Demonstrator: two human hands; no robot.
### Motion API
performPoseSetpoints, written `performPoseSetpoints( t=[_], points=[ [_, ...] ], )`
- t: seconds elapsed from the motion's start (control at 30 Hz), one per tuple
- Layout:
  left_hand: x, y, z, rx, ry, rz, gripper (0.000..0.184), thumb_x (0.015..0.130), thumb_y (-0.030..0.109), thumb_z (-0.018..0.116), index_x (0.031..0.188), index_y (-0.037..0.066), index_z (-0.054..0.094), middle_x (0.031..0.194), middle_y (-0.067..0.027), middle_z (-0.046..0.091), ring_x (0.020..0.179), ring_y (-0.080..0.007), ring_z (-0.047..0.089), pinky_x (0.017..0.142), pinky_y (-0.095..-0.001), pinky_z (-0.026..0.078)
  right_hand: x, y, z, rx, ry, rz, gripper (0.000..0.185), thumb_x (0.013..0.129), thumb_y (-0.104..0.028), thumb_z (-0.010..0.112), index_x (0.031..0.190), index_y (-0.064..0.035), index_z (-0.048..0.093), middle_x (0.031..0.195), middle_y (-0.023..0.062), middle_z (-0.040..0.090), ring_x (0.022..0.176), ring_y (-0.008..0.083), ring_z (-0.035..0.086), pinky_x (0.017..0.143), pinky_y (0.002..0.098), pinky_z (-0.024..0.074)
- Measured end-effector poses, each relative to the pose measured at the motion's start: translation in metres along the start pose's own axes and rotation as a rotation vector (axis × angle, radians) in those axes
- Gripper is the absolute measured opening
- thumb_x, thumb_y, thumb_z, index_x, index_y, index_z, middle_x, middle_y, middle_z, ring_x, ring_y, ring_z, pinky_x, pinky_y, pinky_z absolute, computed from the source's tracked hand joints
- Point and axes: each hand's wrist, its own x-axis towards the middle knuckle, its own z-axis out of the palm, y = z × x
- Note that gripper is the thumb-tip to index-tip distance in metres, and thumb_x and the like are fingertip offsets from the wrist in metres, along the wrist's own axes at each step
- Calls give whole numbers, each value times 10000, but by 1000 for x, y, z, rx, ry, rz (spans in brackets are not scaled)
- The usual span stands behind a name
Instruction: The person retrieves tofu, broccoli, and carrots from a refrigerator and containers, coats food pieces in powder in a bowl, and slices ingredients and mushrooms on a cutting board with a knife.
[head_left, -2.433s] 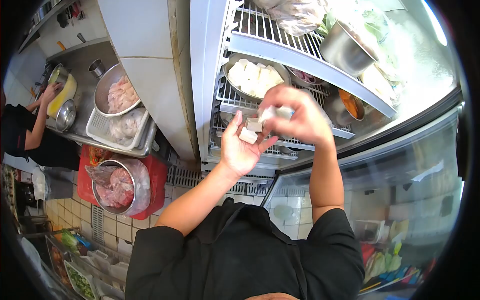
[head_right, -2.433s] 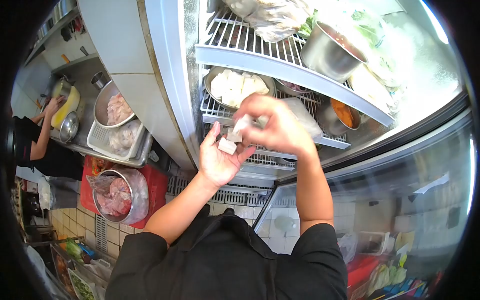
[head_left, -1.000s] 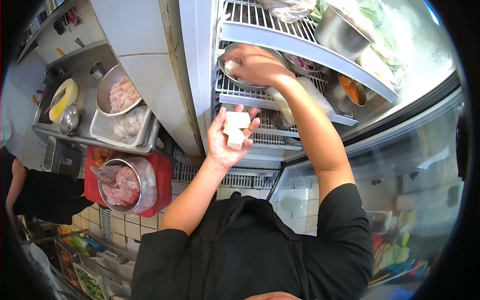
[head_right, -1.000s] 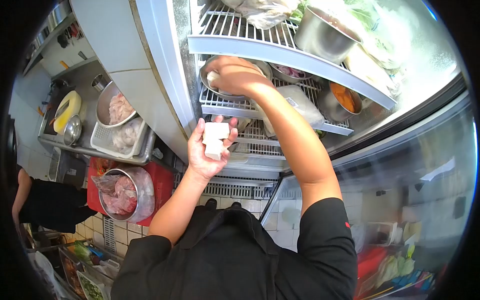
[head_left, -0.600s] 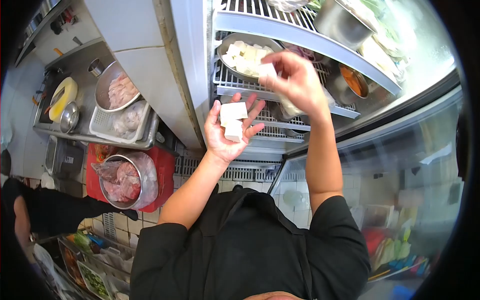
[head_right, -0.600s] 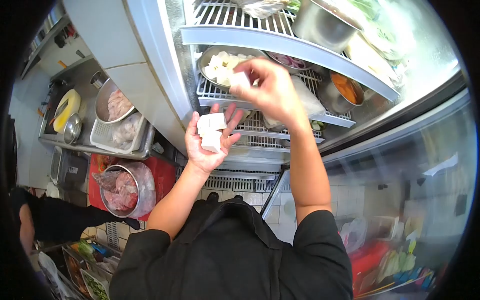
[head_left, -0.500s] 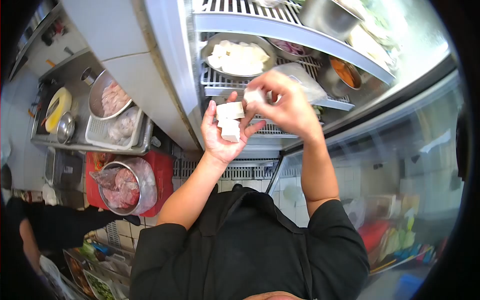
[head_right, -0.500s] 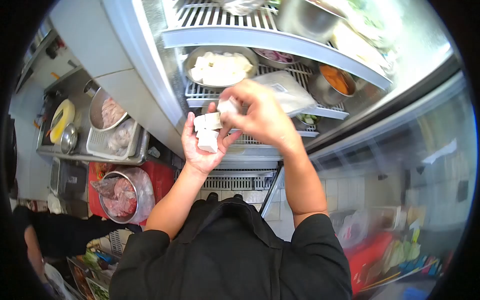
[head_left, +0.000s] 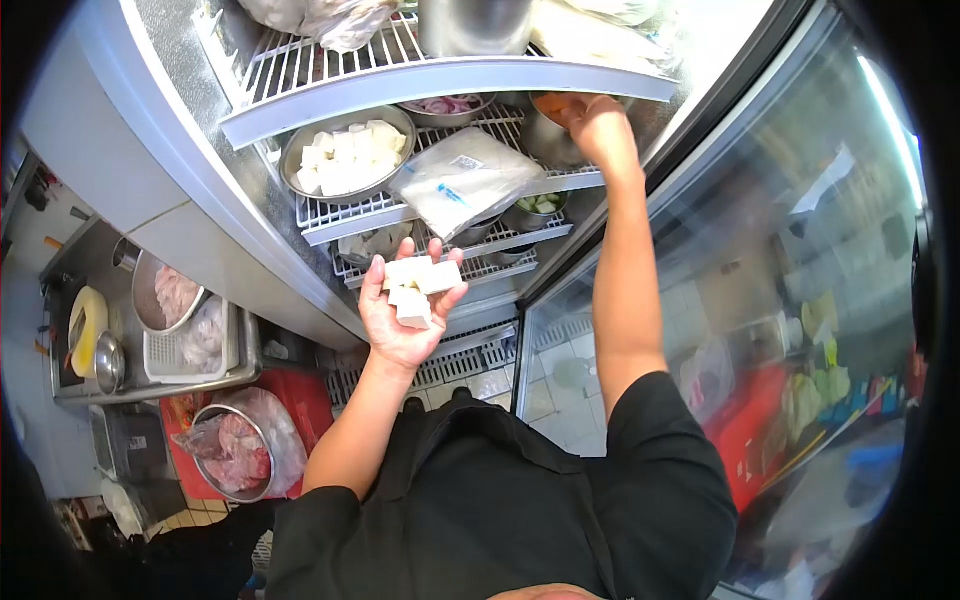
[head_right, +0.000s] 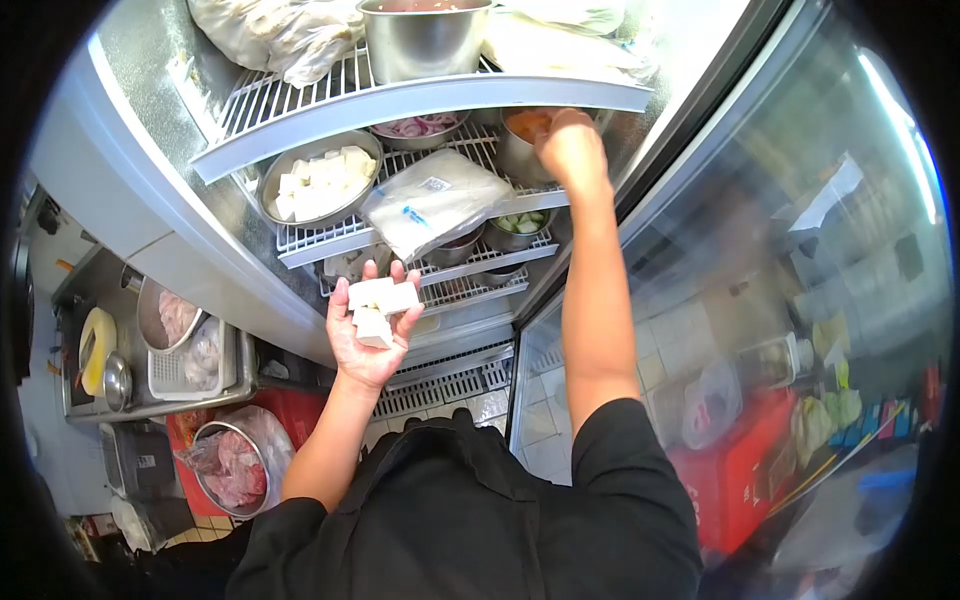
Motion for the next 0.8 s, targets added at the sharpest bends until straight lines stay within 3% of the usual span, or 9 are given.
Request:
performPoseSetpoints(
  t=[0.1,0.13,0.23,0.27,0.37,0.47,0.6,0.8],
  points=[
    [-5,-5,-8,15,-7,-21,405,911,428,533,1180,138,621,1301,-142,541,1302,-375,402,933,-617,471,43,25,-2,-355,-383,-123,313,792,-150,630,1083,-42,667,1101,215,638,1013,299,617,887,360,481],
    [-6,-6,-9,12,4,-18,403,911,426,533,1177,137,620,1297,-144,542,1297,-377,409,930,-618,472,50,32,4,-455,-360,-202,318,785,-157,646,1083,-48,667,1095,189,647,1001,290,620,883,362,482],
    [-11,-11,-13,16,31,-14,395,912,420,536,1169,132,619,1283,-148,546,1277,-383,429,922,-620,478,71,59,26,-694,87,-417,339,763,-179,693,1081,-65,666,1079,111,674,964,263,626,871,371,486],
    [-12,-11,-16,30,37,-11,391,911,417,538,1164,130,619,1277,-148,547,1269,-385,438,919,-621,480,58,26,5,-594,-70,-249,341,741,-170,720,1060,-61,670,1052,101,680,944,263,627,862,368,489],
    [-13,-14,-20,58,52,9,383,909,412,546,1151,123,614,1258,-151,548,1248,-389,459,909,-622,486,67,47,-9,-89,-442,-87,475,662,-222,804,1082,-55,658,1059,142,665,975,303,612,914,378,476],
    [-15,-16,-25,75,76,19,383,907,413,552,1144,118,607,1245,-152,547,1239,-389,468,901,-620,493,61,65,-9,-24,-55,-191,420,634,-101,815,1025,-45,674,944,81,665,880,228,598,813,340,497],
    [-14,-21,-30,96,115,28,390,909,419,551,1142,110,595,1239,-156,545,1230,-389,478,886,-616,503,53,81,-3,555,-17,-14,384,730,-42,761,1089,-5,628,1021,71,642,914,213,582,832,340,494],
    [-14,-25,-32,114,142,40,392,912,420,549,1132,98,593,1232,-160,544,1225,-391,485,876,-615,510,54,91,4,794,-30,89,370,782,-10,710,1132,5,591,1064,85,622,955,226,571,849,362,492]
  ],
)
